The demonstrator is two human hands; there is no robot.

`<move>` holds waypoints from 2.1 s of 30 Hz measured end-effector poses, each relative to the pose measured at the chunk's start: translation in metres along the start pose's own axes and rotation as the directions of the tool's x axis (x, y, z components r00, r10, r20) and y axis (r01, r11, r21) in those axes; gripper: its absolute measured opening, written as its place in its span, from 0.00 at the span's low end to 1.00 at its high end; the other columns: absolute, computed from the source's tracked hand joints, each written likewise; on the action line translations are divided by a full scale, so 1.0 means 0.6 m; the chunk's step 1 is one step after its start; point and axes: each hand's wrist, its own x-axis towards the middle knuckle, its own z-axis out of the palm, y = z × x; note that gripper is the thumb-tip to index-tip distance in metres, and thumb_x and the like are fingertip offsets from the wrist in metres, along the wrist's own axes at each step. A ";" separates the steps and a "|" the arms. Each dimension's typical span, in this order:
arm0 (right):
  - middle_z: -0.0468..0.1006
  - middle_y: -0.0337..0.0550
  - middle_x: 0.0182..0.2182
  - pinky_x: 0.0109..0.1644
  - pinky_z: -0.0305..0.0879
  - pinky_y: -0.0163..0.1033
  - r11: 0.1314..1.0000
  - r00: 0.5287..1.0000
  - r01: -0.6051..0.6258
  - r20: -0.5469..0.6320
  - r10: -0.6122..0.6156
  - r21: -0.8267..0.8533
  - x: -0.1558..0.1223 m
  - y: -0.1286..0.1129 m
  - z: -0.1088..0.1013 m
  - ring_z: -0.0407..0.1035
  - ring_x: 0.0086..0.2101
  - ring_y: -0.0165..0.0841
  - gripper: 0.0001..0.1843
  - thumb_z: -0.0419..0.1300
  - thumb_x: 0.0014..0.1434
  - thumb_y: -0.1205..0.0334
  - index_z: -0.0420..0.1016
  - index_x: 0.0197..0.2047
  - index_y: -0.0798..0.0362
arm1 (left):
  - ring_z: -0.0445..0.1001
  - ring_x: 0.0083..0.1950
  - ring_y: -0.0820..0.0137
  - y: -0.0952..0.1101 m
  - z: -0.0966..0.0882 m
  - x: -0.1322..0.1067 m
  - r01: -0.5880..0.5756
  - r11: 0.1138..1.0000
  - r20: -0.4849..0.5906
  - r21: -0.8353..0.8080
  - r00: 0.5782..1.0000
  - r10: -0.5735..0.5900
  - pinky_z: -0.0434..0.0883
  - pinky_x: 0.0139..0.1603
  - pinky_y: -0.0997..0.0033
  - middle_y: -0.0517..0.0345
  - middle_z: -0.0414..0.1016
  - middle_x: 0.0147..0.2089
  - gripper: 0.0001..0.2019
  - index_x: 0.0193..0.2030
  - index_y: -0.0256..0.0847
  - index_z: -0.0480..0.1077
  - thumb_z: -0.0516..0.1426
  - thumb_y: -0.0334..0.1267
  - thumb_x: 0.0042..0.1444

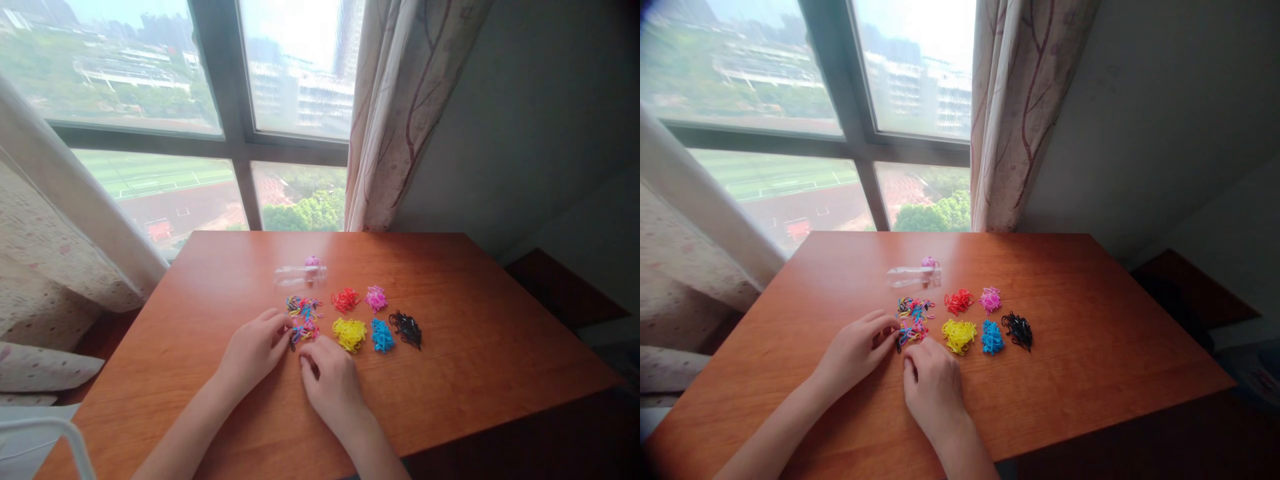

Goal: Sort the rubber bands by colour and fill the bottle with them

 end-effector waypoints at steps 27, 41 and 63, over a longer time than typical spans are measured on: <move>0.73 0.38 0.32 0.40 0.59 0.35 0.998 1.000 0.009 0.017 -0.008 -0.061 0.003 -0.009 -0.006 0.69 0.35 0.33 0.08 0.57 0.60 0.72 0.72 0.35 0.49 | 0.73 0.33 0.67 0.000 -0.032 -0.003 0.085 0.966 -0.001 0.246 0.996 -0.088 0.60 0.32 0.72 0.58 0.75 0.35 0.07 0.35 0.43 0.70 0.51 0.39 0.60; 0.76 0.40 0.33 0.41 0.64 0.35 0.997 0.995 -0.043 -0.092 0.049 0.072 0.003 -0.008 -0.006 0.71 0.34 0.33 0.11 0.54 0.63 0.68 0.73 0.47 0.50 | 0.69 0.30 0.72 0.004 -0.035 0.001 -0.125 0.990 0.073 0.064 0.990 0.120 0.63 0.31 0.76 0.60 0.71 0.33 0.08 0.35 0.43 0.71 0.51 0.33 0.59; 0.78 0.40 0.32 0.39 0.62 0.34 0.985 0.977 -0.141 -0.147 0.154 0.098 0.002 -0.005 -0.003 0.72 0.32 0.33 0.08 0.55 0.63 0.67 0.75 0.39 0.50 | 0.66 0.29 0.75 0.026 -0.060 0.008 -0.153 0.969 0.120 -0.196 0.977 0.178 0.63 0.30 0.78 0.62 0.69 0.30 0.09 0.33 0.41 0.73 0.51 0.31 0.59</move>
